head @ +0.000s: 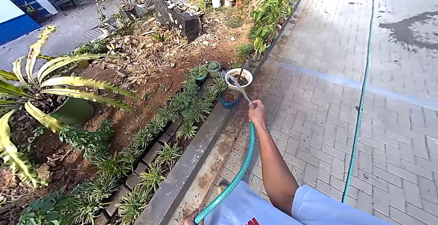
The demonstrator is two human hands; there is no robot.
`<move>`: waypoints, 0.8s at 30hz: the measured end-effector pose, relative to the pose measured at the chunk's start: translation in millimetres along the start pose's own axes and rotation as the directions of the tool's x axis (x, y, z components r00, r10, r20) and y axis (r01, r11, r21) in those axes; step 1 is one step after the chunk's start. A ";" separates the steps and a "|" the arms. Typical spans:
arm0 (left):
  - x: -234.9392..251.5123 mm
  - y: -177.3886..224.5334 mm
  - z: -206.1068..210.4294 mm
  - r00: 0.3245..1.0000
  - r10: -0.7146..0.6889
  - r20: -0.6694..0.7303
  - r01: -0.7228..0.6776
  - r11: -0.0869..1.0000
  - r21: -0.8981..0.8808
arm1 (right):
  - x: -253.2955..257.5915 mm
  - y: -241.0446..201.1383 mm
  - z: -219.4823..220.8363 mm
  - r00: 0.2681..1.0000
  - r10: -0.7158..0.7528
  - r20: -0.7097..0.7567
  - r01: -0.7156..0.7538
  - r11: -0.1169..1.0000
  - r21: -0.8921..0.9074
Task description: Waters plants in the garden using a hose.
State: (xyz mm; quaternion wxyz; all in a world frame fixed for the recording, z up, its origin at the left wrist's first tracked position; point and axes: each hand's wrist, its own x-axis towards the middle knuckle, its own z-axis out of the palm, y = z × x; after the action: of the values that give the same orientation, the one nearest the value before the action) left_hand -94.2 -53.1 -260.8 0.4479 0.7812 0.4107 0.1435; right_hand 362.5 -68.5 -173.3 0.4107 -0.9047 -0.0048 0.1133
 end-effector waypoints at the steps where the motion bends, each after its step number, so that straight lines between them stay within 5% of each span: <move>1: 0.3 0.2 -0.4 1.000 -0.001 0.000 0.001 1.000 0.000 | 0.1 -0.2 -0.4 1.000 0.002 -0.008 -0.002 1.000 -0.002; 11: -2.4 1.1 -2.8 1.000 -0.004 0.021 0.004 1.000 0.009 | -7.8 -12.4 21.6 0.939 -0.049 0.340 0.066 0.997 -0.038; 24: -12.1 0.9 -1.2 0.999 -0.036 -0.020 0.036 0.999 -0.034 | -23.3 -36.1 34.4 0.899 -0.077 0.432 0.136 0.985 -0.106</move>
State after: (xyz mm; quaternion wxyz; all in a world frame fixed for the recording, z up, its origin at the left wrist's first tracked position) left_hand -101.9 -61.9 -257.7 0.4592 0.7644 0.4269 0.1505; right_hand 335.7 -21.4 -163.7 0.3440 -0.8818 -0.1516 0.2848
